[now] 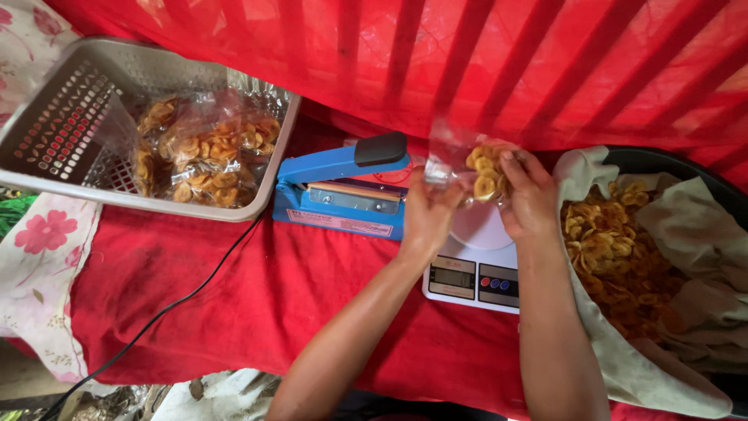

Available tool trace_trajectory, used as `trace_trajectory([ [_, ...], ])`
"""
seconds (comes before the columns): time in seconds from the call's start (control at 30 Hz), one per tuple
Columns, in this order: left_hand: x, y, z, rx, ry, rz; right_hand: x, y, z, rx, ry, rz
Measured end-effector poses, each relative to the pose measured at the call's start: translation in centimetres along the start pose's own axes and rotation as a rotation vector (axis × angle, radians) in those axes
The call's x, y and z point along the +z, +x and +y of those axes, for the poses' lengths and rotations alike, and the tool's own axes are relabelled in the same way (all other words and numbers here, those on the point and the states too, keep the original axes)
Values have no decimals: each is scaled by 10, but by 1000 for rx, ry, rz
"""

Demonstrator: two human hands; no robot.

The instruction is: The person weighs dried snacks on a digital scale, places them into plastic bags, and seals the bags using a heat sealer. The sealed packages are then placed into a basket.

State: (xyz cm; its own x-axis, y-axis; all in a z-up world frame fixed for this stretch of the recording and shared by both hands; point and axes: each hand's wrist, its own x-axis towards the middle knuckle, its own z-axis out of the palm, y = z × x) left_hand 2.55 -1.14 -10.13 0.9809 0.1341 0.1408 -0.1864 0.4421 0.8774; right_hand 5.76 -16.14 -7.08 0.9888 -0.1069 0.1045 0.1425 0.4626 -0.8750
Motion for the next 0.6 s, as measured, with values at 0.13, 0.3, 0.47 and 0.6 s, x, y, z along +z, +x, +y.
trace_trajectory([
  [0.13,-28,-26,18,16,-48,26,8,11,6,69,-128,-196],
  [0.3,-61,-57,60,37,89,130,45,35,36,147,-245,-418],
  [0.47,-88,-72,73,52,220,56,93,52,57,288,-540,-529],
  [0.6,-112,-63,59,-16,282,25,132,68,68,312,-360,-757],
])
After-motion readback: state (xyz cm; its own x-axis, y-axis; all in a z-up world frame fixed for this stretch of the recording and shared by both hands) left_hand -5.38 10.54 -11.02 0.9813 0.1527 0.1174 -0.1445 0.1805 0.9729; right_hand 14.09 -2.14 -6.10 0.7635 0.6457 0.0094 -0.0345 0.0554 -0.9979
